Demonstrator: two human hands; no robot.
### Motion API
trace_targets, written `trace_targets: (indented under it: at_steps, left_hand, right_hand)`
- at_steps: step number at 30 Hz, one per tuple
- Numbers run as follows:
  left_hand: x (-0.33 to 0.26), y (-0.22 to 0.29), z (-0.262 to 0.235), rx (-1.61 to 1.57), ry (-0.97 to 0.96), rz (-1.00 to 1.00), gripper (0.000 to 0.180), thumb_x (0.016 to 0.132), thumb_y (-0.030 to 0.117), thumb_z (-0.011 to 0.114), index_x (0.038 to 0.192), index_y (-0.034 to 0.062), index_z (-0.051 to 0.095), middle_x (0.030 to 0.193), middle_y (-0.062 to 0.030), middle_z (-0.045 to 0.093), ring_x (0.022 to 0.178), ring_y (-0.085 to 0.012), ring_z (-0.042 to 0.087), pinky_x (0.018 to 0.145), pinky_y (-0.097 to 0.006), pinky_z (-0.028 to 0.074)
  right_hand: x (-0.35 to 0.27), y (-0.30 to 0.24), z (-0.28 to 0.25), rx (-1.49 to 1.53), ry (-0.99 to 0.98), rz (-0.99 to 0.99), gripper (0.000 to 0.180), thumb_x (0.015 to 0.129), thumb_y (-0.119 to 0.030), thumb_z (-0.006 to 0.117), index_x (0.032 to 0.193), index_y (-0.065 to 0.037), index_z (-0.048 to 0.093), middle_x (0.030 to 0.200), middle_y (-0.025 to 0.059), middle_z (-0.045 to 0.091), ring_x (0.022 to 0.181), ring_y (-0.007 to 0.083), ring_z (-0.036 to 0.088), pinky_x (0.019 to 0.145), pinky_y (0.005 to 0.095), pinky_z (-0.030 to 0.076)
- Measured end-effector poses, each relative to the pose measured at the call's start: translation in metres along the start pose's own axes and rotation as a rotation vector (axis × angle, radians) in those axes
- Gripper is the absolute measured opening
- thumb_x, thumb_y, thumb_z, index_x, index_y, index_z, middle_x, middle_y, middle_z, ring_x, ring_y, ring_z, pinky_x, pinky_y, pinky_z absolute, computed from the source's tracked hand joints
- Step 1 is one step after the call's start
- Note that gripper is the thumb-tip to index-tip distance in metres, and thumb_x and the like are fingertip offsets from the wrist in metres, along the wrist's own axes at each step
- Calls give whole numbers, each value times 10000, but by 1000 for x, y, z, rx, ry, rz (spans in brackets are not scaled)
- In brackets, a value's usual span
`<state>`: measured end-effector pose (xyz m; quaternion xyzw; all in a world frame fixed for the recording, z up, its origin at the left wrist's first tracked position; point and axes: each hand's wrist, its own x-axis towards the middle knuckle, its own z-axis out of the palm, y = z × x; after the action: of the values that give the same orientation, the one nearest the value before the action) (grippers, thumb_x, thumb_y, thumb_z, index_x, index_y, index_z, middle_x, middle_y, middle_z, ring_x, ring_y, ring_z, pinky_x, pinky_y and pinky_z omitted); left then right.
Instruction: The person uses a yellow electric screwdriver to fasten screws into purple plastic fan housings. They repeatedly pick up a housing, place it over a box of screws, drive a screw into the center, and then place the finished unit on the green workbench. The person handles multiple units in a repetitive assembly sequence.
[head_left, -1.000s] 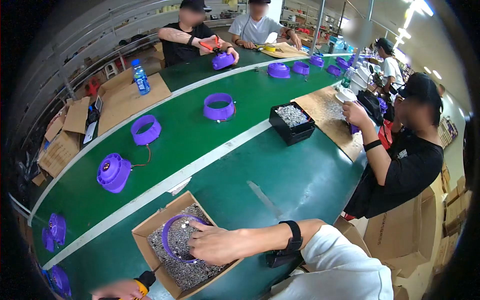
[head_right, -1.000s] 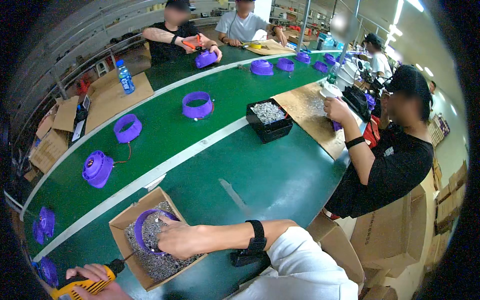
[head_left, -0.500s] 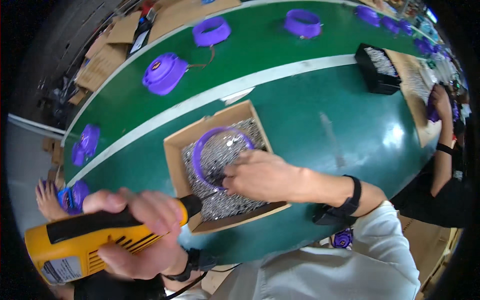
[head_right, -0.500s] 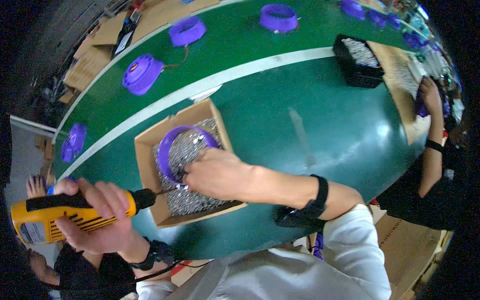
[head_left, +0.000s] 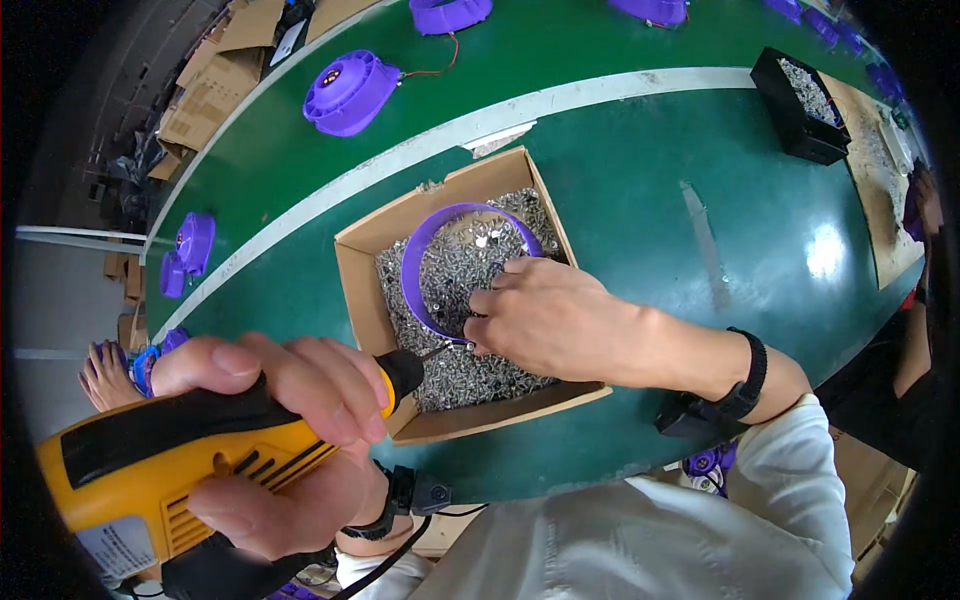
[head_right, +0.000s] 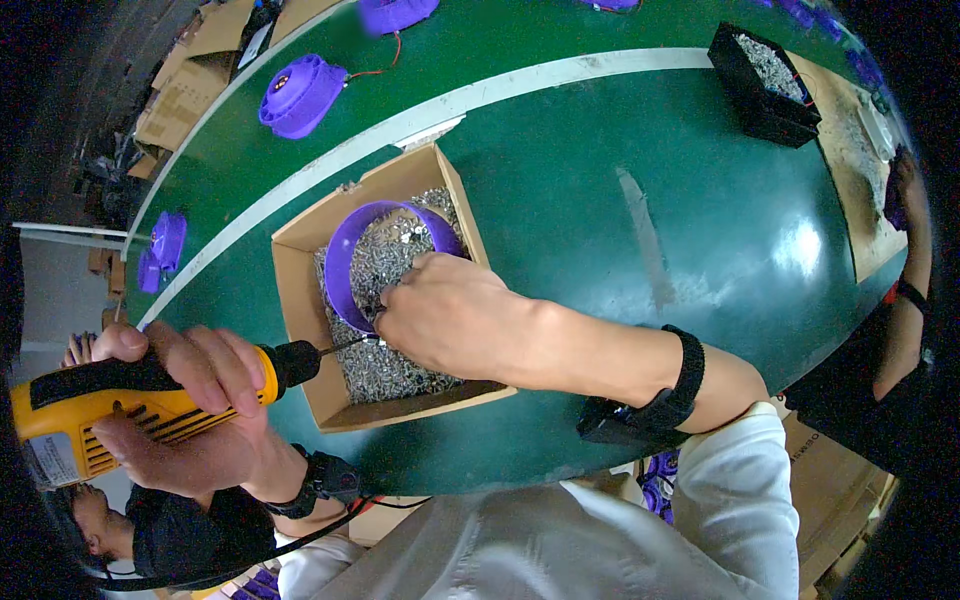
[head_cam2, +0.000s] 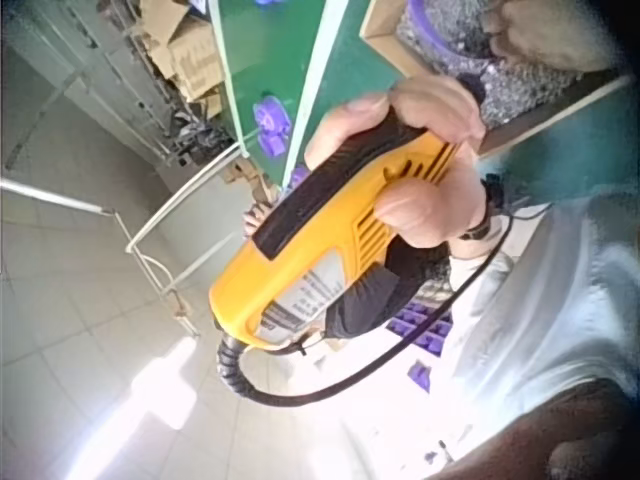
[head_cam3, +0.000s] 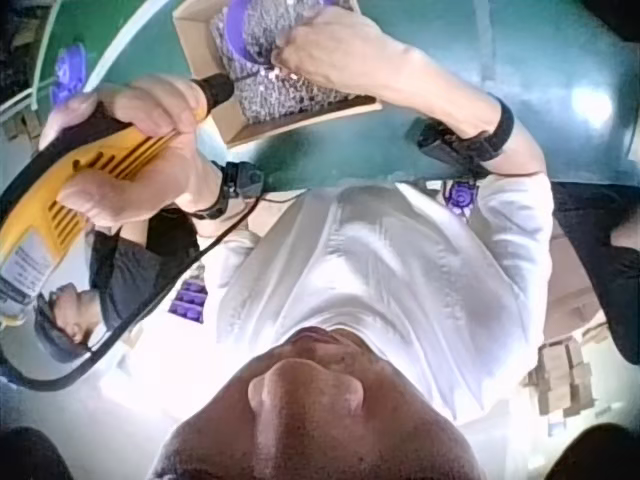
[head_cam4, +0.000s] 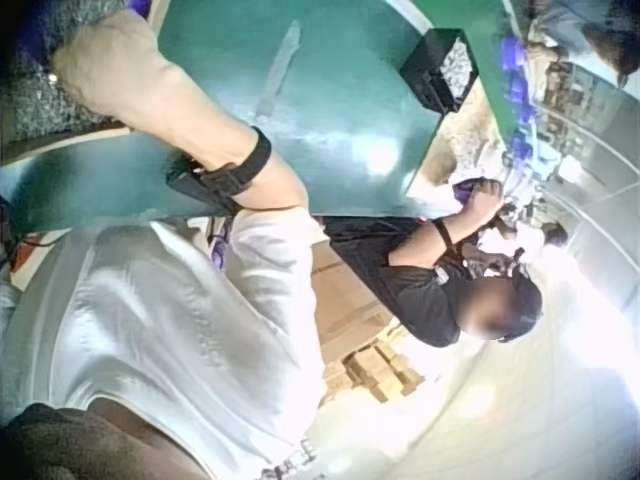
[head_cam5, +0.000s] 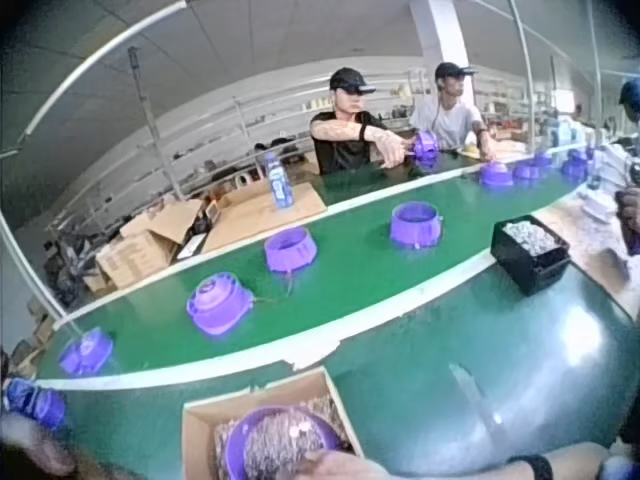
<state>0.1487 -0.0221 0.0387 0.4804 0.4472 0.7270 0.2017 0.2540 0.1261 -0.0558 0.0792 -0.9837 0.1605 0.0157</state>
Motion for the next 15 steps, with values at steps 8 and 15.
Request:
trace_targets:
  at_steps: [8, 15]
  left_hand:
    - [13, -11, 10, 43, 2, 44, 506, 909, 529, 460, 1032, 41, 408, 560, -64, 414, 376, -152, 357, 390, -295, 324]
    - [16, -6, 16, 102, -2, 33, 483, 907, 538, 459, 986, 66, 393, 571, -53, 429, 374, -146, 370, 385, -296, 326]
  right_hand:
    - [-2, 4, 5, 31, 34, -2, 169, 839, -222, 544, 843, -86, 644, 851, 51, 598, 855, 236, 612, 805, 349, 470]
    - [0, 3, 0, 61, 6, -16, 138, 814, -202, 550, 835, -99, 640, 830, 43, 587, 845, 230, 608, 798, 343, 466]
